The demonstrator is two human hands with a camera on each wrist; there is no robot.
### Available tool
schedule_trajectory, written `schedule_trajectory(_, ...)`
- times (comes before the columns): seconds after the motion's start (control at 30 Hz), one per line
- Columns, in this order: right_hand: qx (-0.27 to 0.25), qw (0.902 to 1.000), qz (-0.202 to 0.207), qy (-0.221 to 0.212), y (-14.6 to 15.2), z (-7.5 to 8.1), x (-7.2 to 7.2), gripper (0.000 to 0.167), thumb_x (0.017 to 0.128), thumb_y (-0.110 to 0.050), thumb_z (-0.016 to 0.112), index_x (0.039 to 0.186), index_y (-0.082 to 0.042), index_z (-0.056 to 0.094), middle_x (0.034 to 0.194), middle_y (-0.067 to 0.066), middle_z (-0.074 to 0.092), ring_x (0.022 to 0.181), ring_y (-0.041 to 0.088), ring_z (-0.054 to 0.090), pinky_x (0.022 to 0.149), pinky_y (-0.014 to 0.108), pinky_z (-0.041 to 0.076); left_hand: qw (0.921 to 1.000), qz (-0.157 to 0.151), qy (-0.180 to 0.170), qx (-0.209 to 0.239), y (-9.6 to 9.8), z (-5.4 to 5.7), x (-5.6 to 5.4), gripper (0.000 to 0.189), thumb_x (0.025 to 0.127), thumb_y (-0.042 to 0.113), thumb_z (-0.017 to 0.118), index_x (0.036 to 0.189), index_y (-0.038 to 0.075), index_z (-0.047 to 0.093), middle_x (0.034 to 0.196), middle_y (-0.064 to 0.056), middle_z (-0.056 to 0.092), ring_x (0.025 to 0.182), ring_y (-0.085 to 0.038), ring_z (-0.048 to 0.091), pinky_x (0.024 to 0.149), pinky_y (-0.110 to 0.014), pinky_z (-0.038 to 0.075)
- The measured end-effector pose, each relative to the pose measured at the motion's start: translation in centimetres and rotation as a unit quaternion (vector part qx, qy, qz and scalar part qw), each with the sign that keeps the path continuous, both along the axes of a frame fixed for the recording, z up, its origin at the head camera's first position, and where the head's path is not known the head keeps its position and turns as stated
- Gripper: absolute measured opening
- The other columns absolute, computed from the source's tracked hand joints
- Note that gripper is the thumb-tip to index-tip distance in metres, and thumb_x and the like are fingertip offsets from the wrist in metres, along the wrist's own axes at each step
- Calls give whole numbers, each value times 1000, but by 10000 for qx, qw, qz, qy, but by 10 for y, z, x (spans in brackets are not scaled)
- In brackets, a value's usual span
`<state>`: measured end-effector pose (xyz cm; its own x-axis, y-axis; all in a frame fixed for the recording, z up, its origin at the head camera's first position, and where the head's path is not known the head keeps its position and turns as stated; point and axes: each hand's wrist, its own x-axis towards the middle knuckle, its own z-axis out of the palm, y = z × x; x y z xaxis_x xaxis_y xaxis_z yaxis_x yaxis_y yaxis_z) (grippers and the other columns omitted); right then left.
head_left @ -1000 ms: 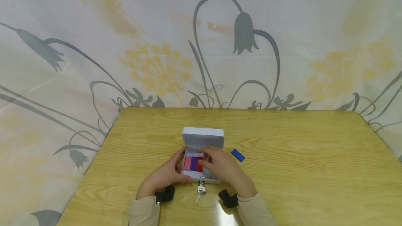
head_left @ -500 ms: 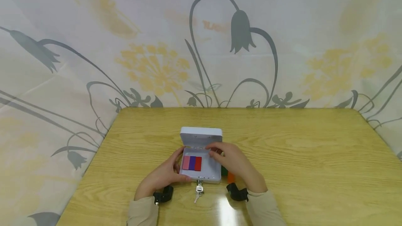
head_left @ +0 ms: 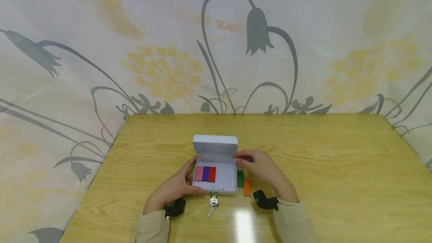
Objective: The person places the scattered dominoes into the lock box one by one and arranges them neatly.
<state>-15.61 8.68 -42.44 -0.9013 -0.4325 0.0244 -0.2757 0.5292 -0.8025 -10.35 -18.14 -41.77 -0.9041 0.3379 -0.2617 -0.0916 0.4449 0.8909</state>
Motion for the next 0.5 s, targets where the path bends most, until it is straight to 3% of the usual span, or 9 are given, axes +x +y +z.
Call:
schedule_trajectory(0.27, -283, 9993, -186, -124, 9, -2, -4, 16, 88, -20, 57, 101, -15, 64, 89, -3, 62, 79, 13, 56, 68, 31, 44, 9999, -80, -47, 42, 0, 2, -2, 100, 68, 20, 78, 143, 11, 13, 90, -16, 50, 74, -21, 46, 64, -30, 40)
schedule_trajectory(0.5, -136, 9988, -478, -24, 19, -7, -6, 18, 87, -21, 59, 103, -13, 63, 91, -3, 61, 80, 15, 54, 65, 31, 44, 10000, -84, -26, 0, 0, 3, 0, 100, 68, 20, 78, 143, 10, 13, 91, -16, 51, 77, -21, 47, 66, -31, 40)
